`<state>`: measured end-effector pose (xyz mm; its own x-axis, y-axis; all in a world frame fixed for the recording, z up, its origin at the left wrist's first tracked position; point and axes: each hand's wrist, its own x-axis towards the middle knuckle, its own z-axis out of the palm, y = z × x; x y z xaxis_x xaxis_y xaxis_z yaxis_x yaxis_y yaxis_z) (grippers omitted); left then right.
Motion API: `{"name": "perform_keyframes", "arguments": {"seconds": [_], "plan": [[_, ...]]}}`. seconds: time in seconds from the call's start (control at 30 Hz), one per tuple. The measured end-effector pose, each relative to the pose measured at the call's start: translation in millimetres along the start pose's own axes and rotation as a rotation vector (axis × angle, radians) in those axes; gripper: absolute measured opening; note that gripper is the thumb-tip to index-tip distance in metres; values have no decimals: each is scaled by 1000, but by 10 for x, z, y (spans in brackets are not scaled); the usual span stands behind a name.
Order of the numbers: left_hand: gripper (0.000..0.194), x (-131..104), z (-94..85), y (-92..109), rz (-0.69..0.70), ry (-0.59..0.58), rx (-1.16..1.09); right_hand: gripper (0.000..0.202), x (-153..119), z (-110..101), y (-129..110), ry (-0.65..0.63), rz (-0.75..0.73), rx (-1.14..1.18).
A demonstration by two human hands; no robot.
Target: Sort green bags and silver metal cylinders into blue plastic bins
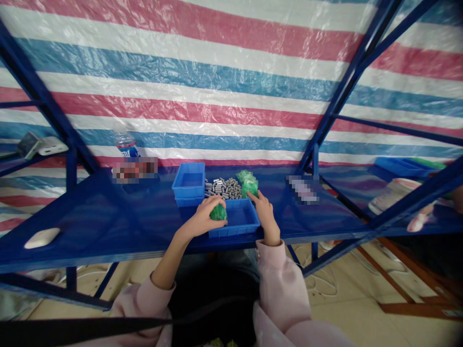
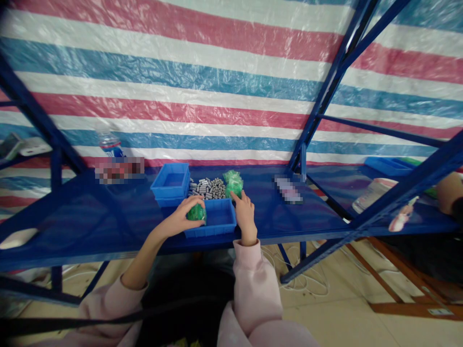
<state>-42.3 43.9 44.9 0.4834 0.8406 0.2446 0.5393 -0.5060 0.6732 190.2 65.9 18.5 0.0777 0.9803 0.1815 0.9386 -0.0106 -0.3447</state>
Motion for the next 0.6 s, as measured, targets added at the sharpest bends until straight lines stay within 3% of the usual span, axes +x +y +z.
{"name": "perform_keyframes", "arguments": {"seconds": [0.17,0.47,0.6], "plan": [[31,-2,-5,21,6,10,-14,40,31,23,32,25,36,120],[31,-8,-6,29,8,20,-21,26,105,97,119,201,35,297],[31,-5,-4,24,9,20,-18,34,90,92,112,233,101,323]]}}
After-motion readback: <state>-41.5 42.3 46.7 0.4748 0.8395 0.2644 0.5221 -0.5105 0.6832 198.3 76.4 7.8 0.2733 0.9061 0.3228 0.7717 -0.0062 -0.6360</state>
